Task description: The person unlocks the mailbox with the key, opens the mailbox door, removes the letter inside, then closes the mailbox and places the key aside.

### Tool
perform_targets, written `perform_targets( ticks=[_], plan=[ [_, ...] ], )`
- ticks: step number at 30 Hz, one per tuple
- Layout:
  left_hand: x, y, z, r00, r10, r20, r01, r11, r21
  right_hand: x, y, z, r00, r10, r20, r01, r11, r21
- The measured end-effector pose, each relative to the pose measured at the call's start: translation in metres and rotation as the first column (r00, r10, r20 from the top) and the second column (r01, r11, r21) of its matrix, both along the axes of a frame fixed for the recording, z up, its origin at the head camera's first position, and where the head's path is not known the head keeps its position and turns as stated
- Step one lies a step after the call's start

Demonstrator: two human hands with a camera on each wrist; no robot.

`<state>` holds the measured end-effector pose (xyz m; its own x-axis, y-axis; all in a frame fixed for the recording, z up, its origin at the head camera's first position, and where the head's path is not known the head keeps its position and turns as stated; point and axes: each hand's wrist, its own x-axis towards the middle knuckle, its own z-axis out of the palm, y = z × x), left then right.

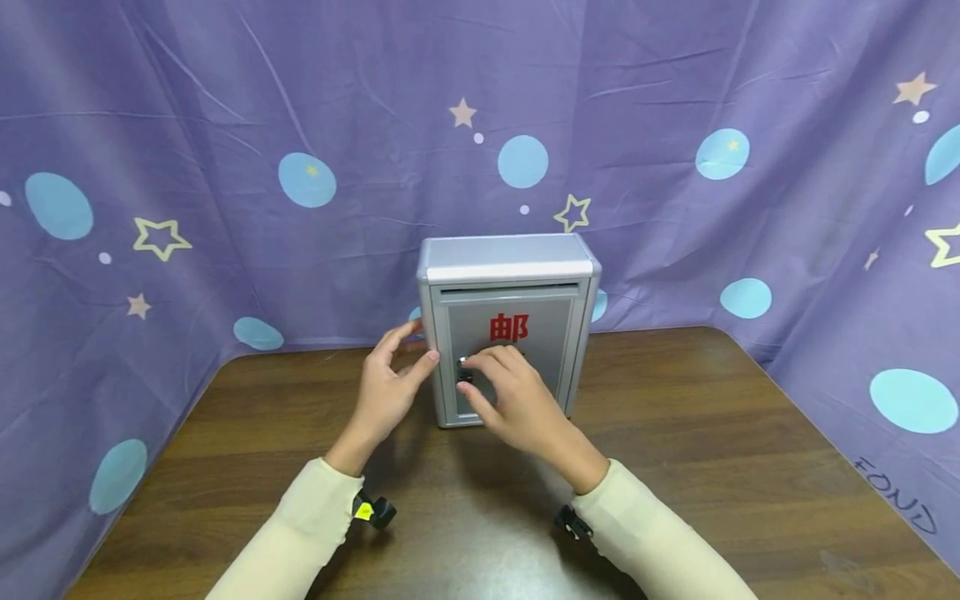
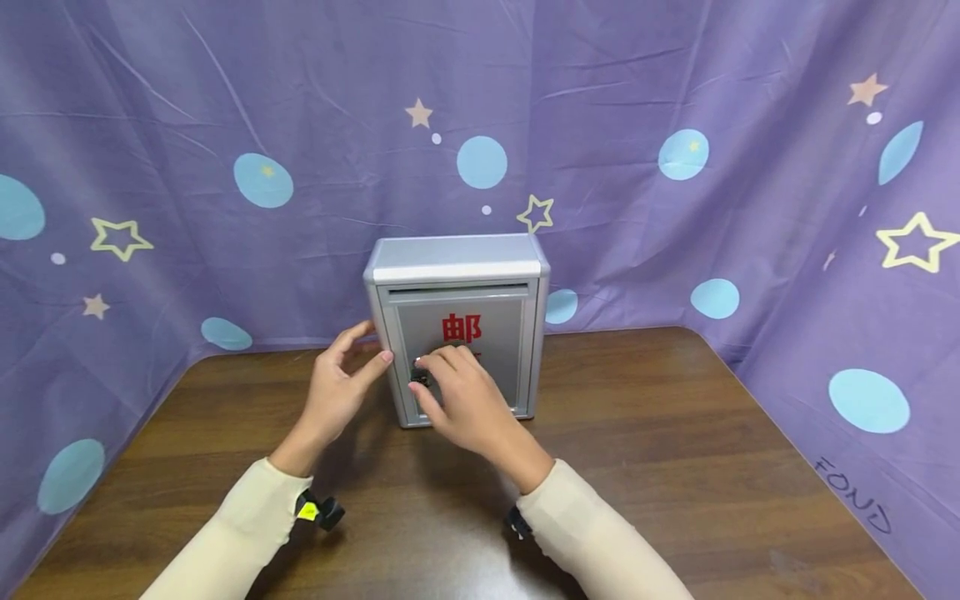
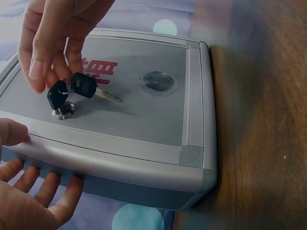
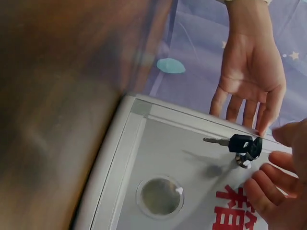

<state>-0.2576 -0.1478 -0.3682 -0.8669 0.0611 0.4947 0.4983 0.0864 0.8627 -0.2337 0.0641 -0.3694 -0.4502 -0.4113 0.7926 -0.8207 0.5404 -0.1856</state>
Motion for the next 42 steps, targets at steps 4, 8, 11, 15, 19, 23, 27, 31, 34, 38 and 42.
perform_targets(
  ticks=[4,8,11,15,19,23,27,31,34,38,42],
  plan=[
    [0.0,-0.003,0.0,1.0,-0.003,-0.002,0.003,1.0,-0.008,0.0,-0.008,0.002,1.0,-0.004,-0.023,0.006,0.995,0.097],
    [0.001,-0.004,0.001,1.0,-0.009,0.004,0.01,1.0,-0.013,0.001,-0.015,-0.001,0.994,-0.051,-0.092,0.064,0.987,0.145],
    [0.001,-0.004,0.002,1.0,-0.008,0.003,0.008,1.0,-0.007,0.002,-0.018,-0.003,0.987,-0.094,-0.129,0.111,0.984,0.139],
    [0.001,-0.004,0.004,1.0,0.003,-0.006,-0.003,1.0,-0.002,0.002,-0.02,-0.004,0.985,-0.116,-0.131,0.131,0.986,0.105],
    [0.001,-0.003,0.005,1.0,0.008,-0.004,-0.008,1.0,-0.005,0.002,-0.02,-0.006,0.985,-0.118,-0.129,0.128,0.989,0.076],
    [0.001,-0.002,0.005,1.0,0.009,-0.003,-0.009,1.0,-0.003,0.002,-0.021,-0.008,0.982,-0.119,-0.145,0.124,0.992,0.027],
    [0.001,-0.001,0.006,1.0,0.005,-0.003,-0.005,1.0,-0.001,0.001,-0.022,-0.01,0.982,-0.102,-0.161,0.093,0.994,-0.066],
    [0.0,0.0,0.004,1.0,0.005,-0.003,-0.005,1.0,-0.001,0.001,-0.023,-0.012,0.982,-0.096,-0.161,0.077,0.99,-0.117],
    [-0.001,0.0,0.003,1.0,0.007,-0.002,-0.007,1.0,0.003,0.001,-0.023,-0.013,0.984,-0.105,-0.145,0.086,0.988,-0.128],
    [-0.001,0.002,0.002,1.0,0.01,-0.005,-0.009,1.0,0.009,0.002,-0.024,-0.015,0.987,-0.122,-0.1,0.105,0.981,-0.162],
    [0.0,0.002,0.0,1.0,0.016,0.002,-0.016,1.0,0.009,0.003,-0.025,-0.018,0.991,-0.124,-0.056,0.111,0.973,-0.202]
  ],
)
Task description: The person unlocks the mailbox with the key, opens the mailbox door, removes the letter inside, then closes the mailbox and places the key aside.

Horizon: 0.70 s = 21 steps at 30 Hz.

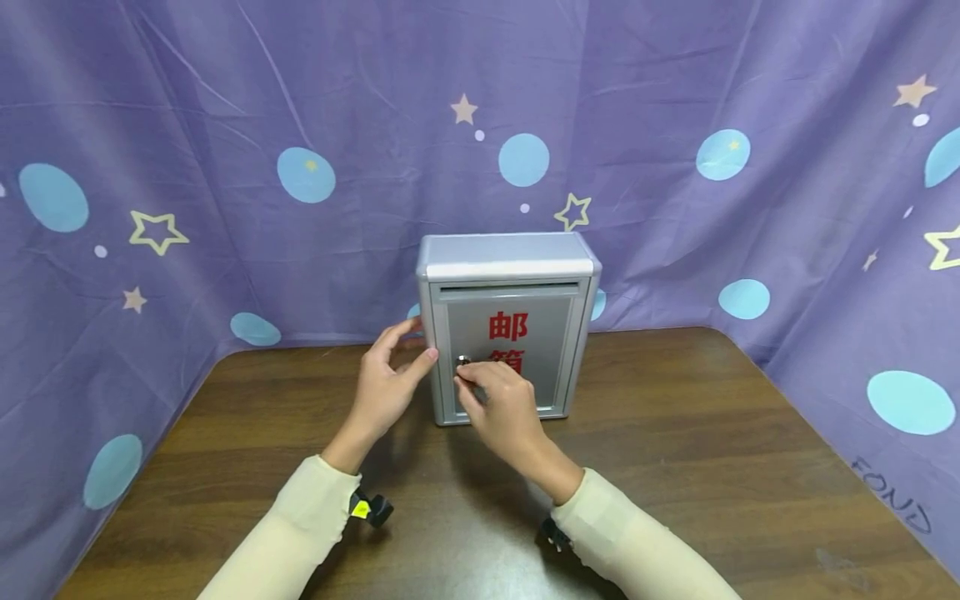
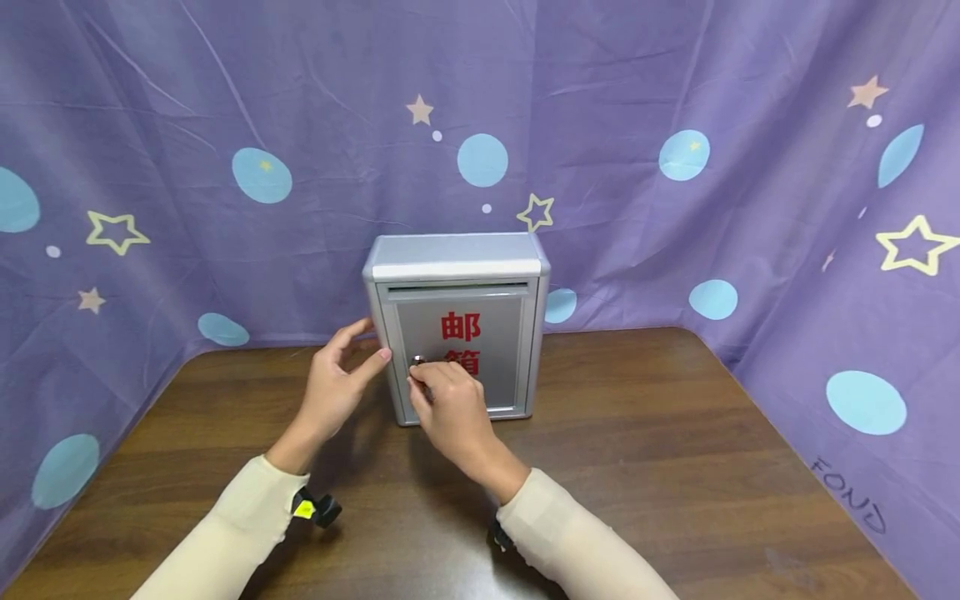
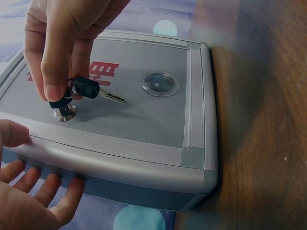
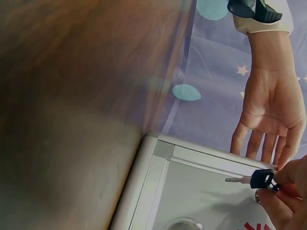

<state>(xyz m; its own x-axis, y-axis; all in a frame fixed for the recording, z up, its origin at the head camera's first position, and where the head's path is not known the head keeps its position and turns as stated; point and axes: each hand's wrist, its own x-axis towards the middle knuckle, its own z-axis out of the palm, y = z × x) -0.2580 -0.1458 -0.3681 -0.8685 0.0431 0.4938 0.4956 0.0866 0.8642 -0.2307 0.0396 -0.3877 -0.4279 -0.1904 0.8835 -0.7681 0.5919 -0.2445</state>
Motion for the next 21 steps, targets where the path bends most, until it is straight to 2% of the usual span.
perform_targets(
  ticks=[5,10,17,21],
  plan=[
    [0.0012,-0.0017,-0.0002,1.0,-0.002,0.005,0.002,1.0,-0.006,-0.0004,-0.0017,-0.0014,0.996,0.063,0.057,-0.059,0.995,-0.08],
    [-0.0003,-0.0014,0.0018,1.0,-0.01,0.002,0.01,1.0,-0.003,-0.0012,-0.0025,0.002,0.984,0.142,0.112,-0.119,0.975,-0.19],
    [-0.0002,-0.0013,0.0016,1.0,-0.01,0.006,0.01,1.0,-0.003,0.0014,-0.0052,0.0006,0.983,0.135,0.128,-0.1,0.963,-0.249],
    [-0.0003,-0.0014,0.0007,1.0,-0.008,-0.002,0.008,1.0,0.002,0.002,-0.0073,-0.002,0.975,0.16,0.156,-0.105,0.944,-0.313]
  ],
)
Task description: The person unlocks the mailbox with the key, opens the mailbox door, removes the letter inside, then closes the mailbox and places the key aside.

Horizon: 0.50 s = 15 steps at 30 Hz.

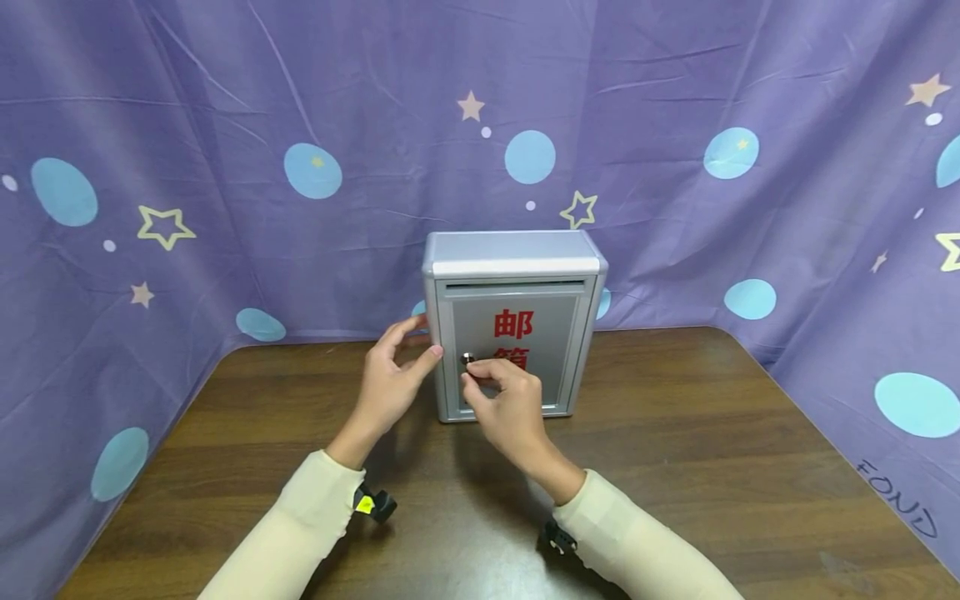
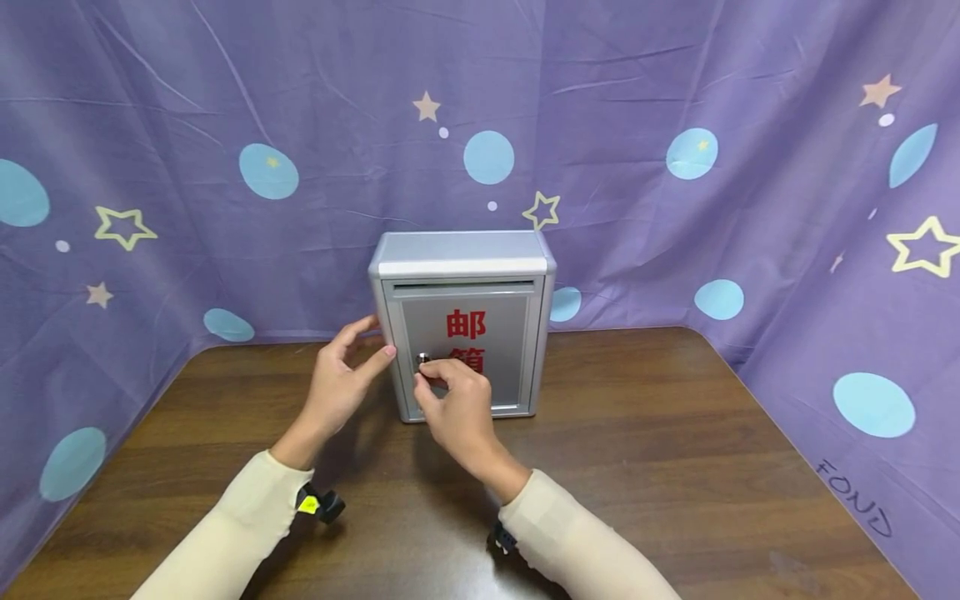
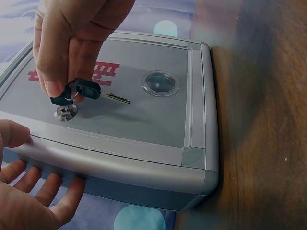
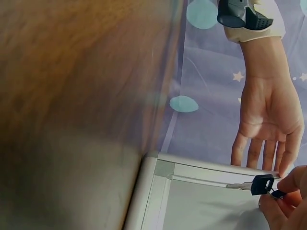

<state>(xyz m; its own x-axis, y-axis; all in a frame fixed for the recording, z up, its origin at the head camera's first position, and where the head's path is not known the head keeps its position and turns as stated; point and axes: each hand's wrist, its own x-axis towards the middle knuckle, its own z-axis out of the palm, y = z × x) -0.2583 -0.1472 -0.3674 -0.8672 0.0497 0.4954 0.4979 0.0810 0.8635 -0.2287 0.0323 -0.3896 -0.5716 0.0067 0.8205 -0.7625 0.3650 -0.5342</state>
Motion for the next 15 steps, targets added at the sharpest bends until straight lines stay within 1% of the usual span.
perform_targets(
  ticks=[3,6,8,11,13,15],
  plan=[
    [0.0004,0.0007,0.0003,1.0,0.0,-0.005,0.0,1.0,0.006,0.0009,-0.0006,-0.0003,0.998,0.016,0.057,-0.013,0.999,-0.051],
    [0.0006,0.0012,0.0005,1.0,-0.002,-0.006,0.002,1.0,0.011,0.0022,-0.0007,0.0006,0.992,0.032,0.125,-0.02,0.995,-0.093],
    [0.0005,0.0012,0.0003,1.0,-0.004,-0.004,0.004,1.0,0.015,0.003,-0.0007,0.0015,0.984,0.049,0.171,-0.029,0.992,-0.121],
    [0.0009,0.0011,0.0003,1.0,-0.005,-0.001,0.005,1.0,0.02,0.003,-0.0011,0.0024,0.969,0.095,0.226,-0.054,0.982,-0.18],
    [0.0011,0.001,0.0003,1.0,-0.005,0.0,0.005,1.0,0.02,0.0027,-0.0016,0.0027,0.963,0.114,0.243,-0.064,0.977,-0.204],
    [0.0016,0.0008,0.0004,1.0,-0.005,0.001,0.005,1.0,0.022,0.0027,-0.0015,0.003,0.963,0.119,0.24,-0.071,0.977,-0.202]
  ],
)
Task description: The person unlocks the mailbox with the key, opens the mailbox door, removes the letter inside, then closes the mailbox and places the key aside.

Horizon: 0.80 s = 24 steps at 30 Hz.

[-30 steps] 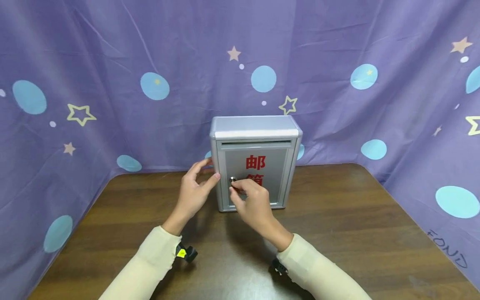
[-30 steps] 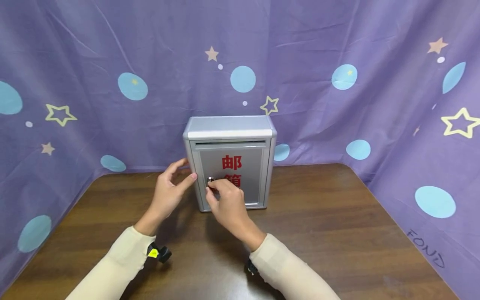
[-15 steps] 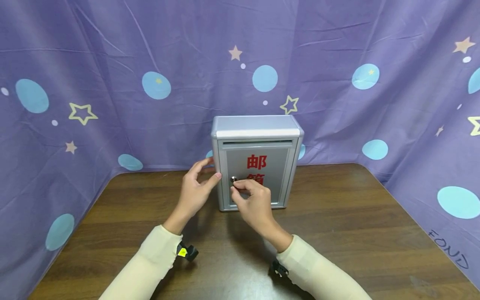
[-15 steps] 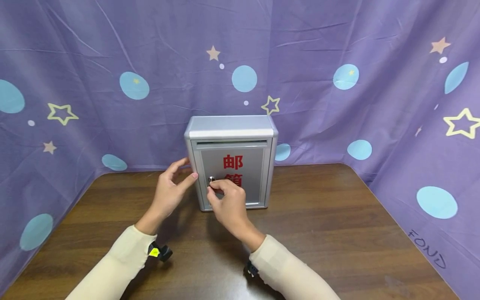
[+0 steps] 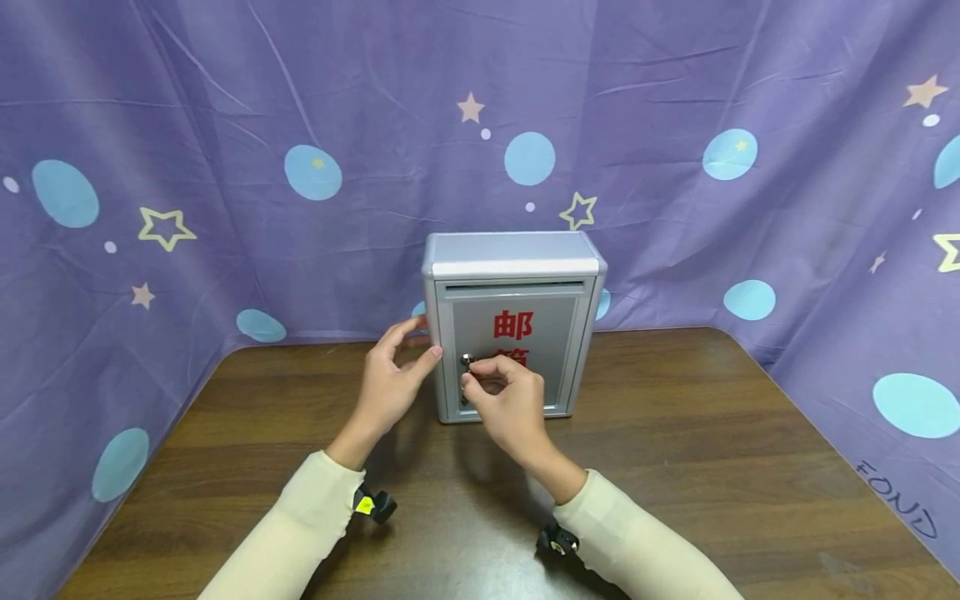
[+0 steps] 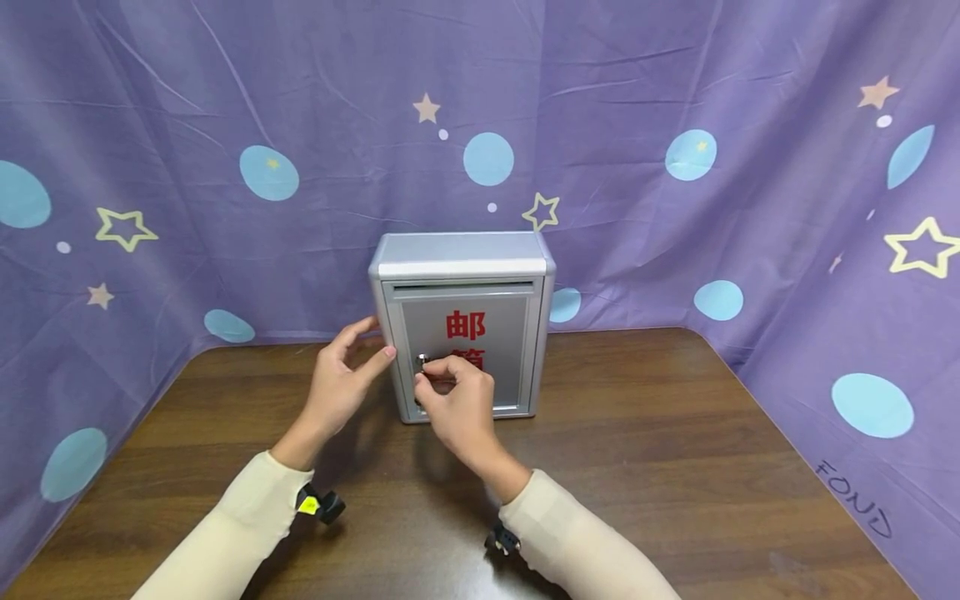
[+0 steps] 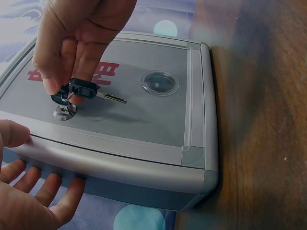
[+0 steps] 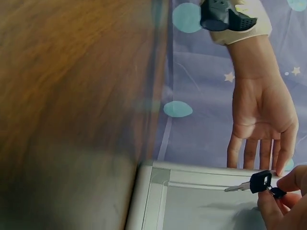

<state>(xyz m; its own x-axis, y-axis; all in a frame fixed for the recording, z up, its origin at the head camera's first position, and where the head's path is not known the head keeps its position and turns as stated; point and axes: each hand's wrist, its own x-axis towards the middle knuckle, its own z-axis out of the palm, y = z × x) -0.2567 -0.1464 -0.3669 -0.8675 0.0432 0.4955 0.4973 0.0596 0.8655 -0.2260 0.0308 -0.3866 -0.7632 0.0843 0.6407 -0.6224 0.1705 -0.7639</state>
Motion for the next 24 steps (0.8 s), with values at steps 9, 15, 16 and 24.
perform_targets(
  ticks=[9,15,16,24],
  plan=[
    [0.001,-0.002,0.0,1.0,0.008,0.001,-0.008,1.0,-0.008,-0.002,0.003,0.002,0.999,-0.005,-0.049,0.01,0.994,0.105],
    [0.0,-0.003,0.0,1.0,0.009,0.002,-0.009,1.0,-0.011,-0.001,0.006,0.005,0.999,0.0,-0.053,0.008,0.989,0.147],
    [0.0,-0.003,0.0,1.0,0.008,0.002,-0.008,1.0,-0.01,0.0,0.006,0.006,0.999,0.001,-0.054,0.007,0.988,0.153],
    [-0.001,-0.002,-0.002,1.0,0.002,-0.011,-0.002,1.0,-0.017,0.005,0.013,0.003,0.997,0.016,-0.077,-0.003,0.987,0.163]
  ],
)
